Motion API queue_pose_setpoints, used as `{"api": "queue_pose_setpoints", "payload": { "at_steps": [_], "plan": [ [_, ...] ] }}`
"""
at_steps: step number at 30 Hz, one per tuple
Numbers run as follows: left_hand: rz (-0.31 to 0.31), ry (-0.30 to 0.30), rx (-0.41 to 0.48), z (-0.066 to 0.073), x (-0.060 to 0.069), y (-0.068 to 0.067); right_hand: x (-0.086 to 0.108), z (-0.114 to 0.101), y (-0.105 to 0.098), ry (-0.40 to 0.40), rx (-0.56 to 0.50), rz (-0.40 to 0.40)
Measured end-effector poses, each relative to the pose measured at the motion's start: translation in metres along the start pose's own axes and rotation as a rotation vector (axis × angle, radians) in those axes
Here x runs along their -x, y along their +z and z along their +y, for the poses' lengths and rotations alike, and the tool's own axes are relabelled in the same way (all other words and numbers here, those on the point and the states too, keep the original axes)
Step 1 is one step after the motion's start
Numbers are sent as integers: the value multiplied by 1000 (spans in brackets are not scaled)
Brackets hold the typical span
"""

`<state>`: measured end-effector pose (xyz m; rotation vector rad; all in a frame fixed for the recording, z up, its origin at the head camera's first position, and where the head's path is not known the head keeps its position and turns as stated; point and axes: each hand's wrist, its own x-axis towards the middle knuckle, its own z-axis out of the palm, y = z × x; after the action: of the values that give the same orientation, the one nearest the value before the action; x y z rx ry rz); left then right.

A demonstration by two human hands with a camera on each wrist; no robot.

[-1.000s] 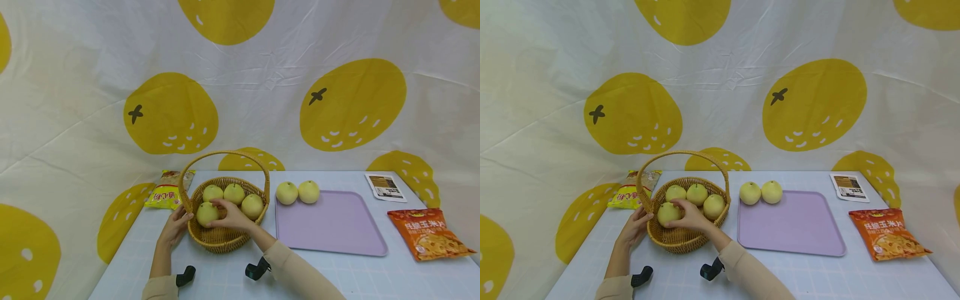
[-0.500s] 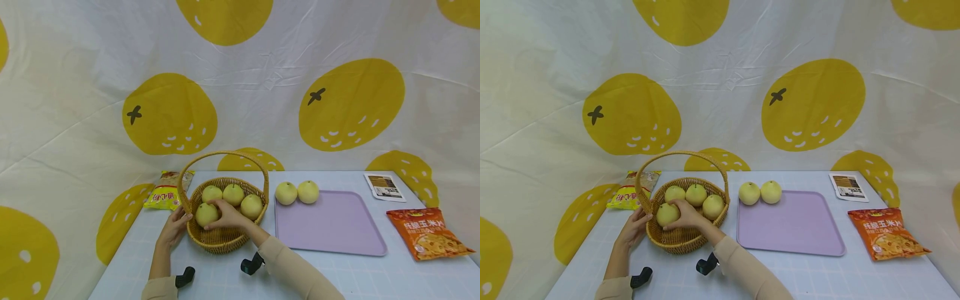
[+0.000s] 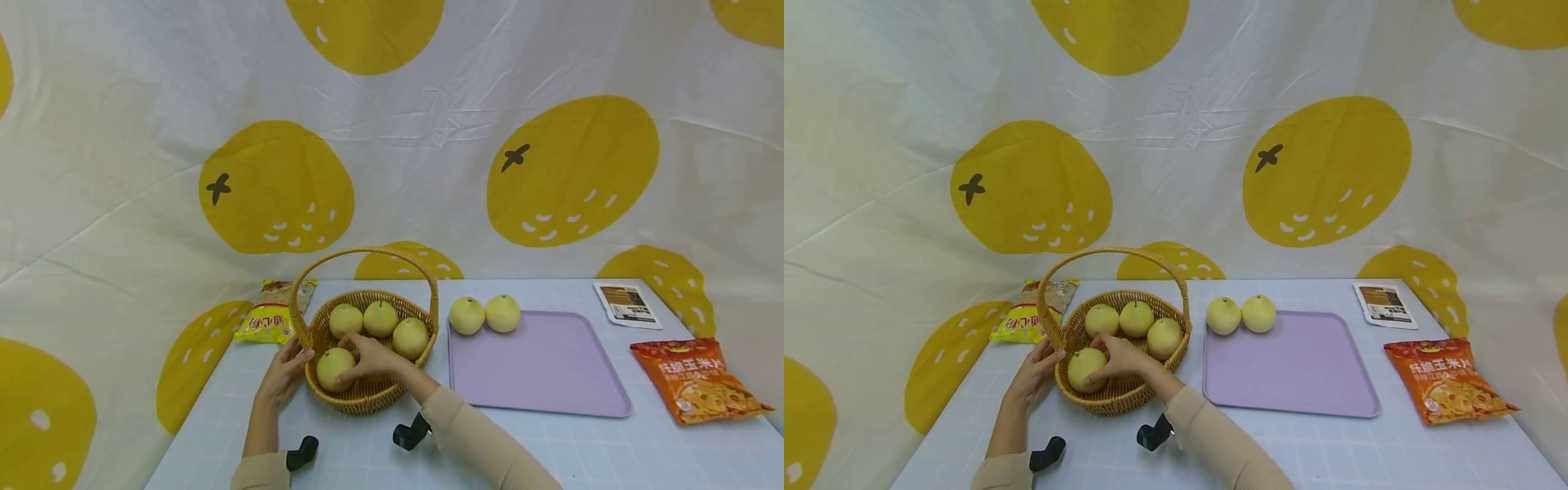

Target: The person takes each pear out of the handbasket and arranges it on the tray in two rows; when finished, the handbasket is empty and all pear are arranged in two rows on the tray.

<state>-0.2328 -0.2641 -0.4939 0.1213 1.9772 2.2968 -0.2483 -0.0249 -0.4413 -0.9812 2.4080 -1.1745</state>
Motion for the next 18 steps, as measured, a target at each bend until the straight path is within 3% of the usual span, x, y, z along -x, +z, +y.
{"api": "queue_pose_setpoints", "payload": {
  "at_steps": [5, 11, 18],
  "plan": [
    [12, -7, -9, -2, 0, -2, 5, -2, 0, -57, -7, 9],
    [1, -3, 17, 0, 0, -1, 13, -1, -2, -117, -145, 113],
    [11, -21, -30, 1, 0, 0, 29, -4, -13, -172, -261, 178]
  ]
}}
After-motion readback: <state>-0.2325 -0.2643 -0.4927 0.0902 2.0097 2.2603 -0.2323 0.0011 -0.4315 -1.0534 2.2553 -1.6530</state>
